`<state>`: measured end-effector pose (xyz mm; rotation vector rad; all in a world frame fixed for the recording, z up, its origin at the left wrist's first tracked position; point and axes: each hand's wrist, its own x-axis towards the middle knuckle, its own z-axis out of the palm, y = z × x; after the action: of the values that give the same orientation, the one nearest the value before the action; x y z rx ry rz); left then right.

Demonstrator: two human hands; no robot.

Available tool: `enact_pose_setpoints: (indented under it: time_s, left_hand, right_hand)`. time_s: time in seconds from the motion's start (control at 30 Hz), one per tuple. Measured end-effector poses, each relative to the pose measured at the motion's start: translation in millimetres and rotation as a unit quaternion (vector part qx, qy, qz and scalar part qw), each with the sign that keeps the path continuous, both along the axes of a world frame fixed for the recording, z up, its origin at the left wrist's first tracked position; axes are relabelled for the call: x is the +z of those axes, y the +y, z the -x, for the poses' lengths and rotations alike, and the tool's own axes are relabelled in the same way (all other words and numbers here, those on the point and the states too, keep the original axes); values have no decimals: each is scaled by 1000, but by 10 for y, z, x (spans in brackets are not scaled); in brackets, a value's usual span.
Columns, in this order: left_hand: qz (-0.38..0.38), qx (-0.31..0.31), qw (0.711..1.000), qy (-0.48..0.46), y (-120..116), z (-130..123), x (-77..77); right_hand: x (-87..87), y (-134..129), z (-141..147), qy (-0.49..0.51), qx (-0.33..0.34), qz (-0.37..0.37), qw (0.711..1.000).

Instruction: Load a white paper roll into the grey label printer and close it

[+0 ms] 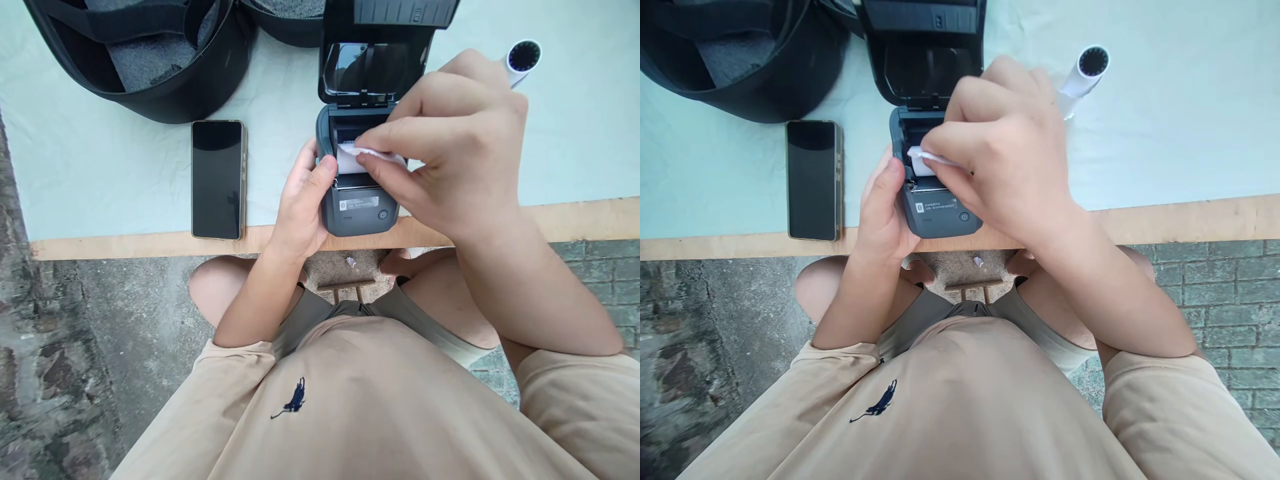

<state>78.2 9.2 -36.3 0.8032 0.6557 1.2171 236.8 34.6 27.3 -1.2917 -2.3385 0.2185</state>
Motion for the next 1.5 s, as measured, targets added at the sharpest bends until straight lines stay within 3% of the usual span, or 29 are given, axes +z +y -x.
enact_pose_setpoints:
  time_s: [0.2,0.33,0.43,0.53,0.63,0.73,0.8,1.03,1.2,1.4,1.5]
  left_hand:
    - [65,34,997,27,-29,0,126]
    - [66,29,997,9,-64,8,194]
    - [67,28,997,15,-75,27,195]
    - [62,22,997,31,-60,49,119]
    - [3,27,999,23,-23,63,-30]
    - [-30,41,998,29,3,67,-162]
    - [-31,55,997,41,5,68,-201]
    - [-22,51,998,42,0,73,-146]
    - [-34,60,997,47,-1,52,-155]
    - [-60,-3,997,38,3,53,-183]
    - [-62,-4,997,50,2,58,-183]
  right_hand:
    - [-110,-102,59,-9,78,-80,994]
    - [-137,-94,61,41,107,-90,989]
    - [-113,-72,48,93,93,-85,988]
    - [-75,-75,47,148,32,-72,986]
    - [-60,-110,73,206,-35,25,978]
    - [-82,-145,106,260,-65,169,948]
    - [-102,-155,116,280,-71,226,930]
    - [-116,-121,72,319,6,347,882]
    - [-85,-83,22,334,3,392,857]
    - [-41,-34,-18,371,48,292,880]
    - [-50,-7,-13,352,26,272,895]
